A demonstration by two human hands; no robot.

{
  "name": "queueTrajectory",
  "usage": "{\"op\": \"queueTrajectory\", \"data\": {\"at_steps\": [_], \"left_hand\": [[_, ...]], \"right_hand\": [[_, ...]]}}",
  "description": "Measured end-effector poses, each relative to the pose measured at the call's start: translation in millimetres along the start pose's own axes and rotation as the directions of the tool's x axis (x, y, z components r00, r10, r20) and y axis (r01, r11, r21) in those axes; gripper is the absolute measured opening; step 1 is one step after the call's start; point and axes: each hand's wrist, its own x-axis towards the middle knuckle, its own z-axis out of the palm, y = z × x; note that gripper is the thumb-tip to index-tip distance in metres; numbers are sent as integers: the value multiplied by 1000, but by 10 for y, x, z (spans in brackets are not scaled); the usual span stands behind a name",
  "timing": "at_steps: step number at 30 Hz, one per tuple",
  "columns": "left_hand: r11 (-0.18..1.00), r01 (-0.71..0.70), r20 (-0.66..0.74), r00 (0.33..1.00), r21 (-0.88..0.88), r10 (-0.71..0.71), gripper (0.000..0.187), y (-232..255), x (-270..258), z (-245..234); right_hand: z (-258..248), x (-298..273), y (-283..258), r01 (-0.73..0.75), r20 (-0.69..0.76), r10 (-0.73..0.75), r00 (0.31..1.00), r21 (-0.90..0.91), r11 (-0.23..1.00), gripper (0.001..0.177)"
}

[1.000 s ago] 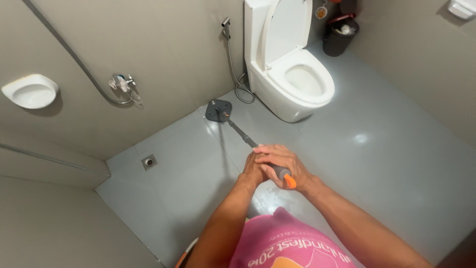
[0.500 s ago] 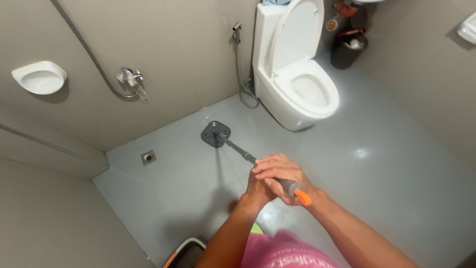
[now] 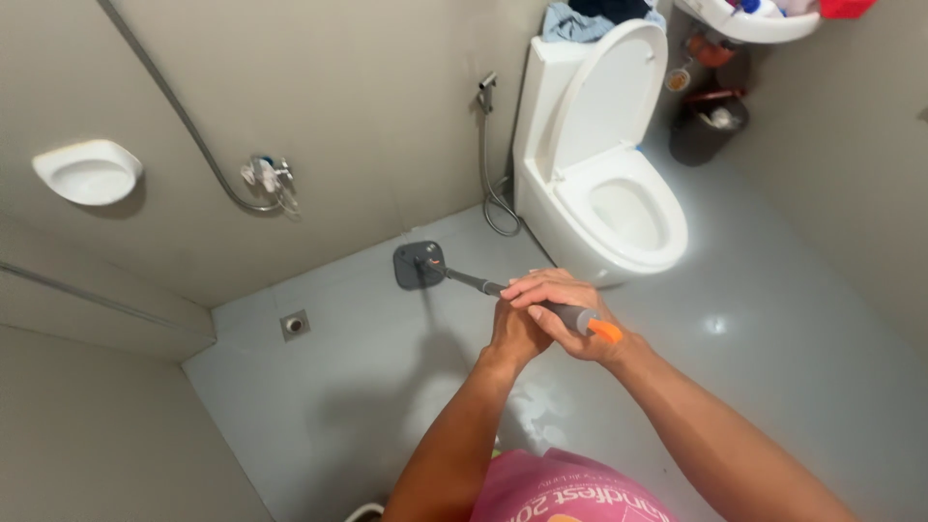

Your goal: The person cleans the bathroom floor by moving a mop across the tiles and then wringing the mop head into a bucket.

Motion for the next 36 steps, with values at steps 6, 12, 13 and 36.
{"op": "queueTrajectory", "data": {"at_steps": [6, 12, 13, 36], "left_hand": [[998, -24, 47, 999, -66, 27, 20, -442, 290, 40], [997, -13, 5, 1000, -81, 14, 21, -473, 511, 232], [993, -41, -29, 999, -109, 38, 21, -478, 570, 232], [932, 293, -509, 848, 212, -151, 26, -624, 1191, 1518]], "right_hand": [[18, 227, 318, -18, -1, 18, 1000, -6, 1000, 15], [-175, 297, 715, -17, 46, 18, 999, -19, 1000, 14], [-215, 329, 757, -5, 49, 6, 999, -18, 1000, 13], [-1228, 764, 1744, 319, 251, -444, 860, 415, 852, 9]]}}
